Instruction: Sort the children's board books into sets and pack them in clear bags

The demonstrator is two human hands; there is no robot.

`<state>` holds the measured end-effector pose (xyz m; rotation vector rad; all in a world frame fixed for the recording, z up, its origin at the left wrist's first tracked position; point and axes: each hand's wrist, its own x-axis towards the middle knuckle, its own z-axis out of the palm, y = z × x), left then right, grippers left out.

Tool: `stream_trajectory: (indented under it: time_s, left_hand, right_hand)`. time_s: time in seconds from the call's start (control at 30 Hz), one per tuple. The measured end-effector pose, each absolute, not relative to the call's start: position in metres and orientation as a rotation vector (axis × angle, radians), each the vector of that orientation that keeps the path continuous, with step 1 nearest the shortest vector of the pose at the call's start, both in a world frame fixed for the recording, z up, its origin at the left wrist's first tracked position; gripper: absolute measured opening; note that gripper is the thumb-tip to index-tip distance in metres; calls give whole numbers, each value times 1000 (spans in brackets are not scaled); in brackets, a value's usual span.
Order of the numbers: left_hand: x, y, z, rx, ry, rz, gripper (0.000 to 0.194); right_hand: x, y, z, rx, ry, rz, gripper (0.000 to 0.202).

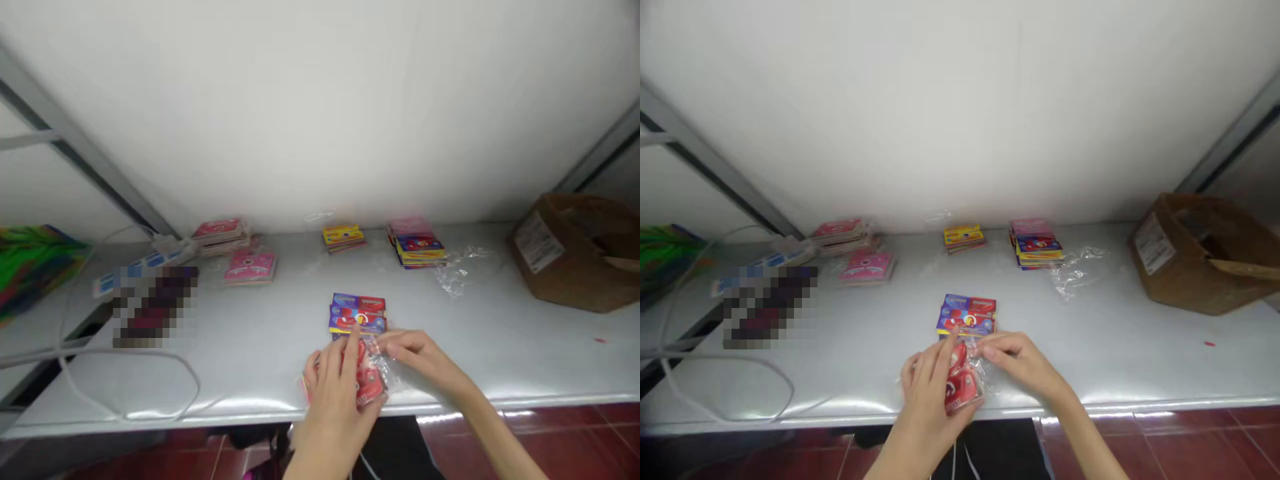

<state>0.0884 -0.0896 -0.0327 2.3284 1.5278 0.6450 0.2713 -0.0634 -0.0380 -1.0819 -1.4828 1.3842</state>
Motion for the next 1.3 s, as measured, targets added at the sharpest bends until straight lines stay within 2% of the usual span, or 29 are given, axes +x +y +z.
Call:
stream_trajectory:
  time_s: [0.17, 0.33, 0.77, 1.1, 1.3]
  left_hand:
    - [83, -85, -30, 2282, 1468, 555, 87]
    - [72, -75, -19, 2242, 1455, 550, 98]
    - [62, -55, -19, 2278, 1332, 479, 91]
    - [75, -69, -14, 2253, 1239, 395, 92]
    - [69, -57, -9, 2289, 1397, 484, 87]
  right_hand:
    - [276, -62, -48, -1190, -1289, 1168, 34]
    - [280, -54, -63, -1338, -918, 980, 39]
    - [274, -48, -60, -1433, -981, 993, 39]
    - [276, -49, -59, -1289, -828, 1064, 37]
    - [272, -46, -57, -1306, -810, 1044, 43]
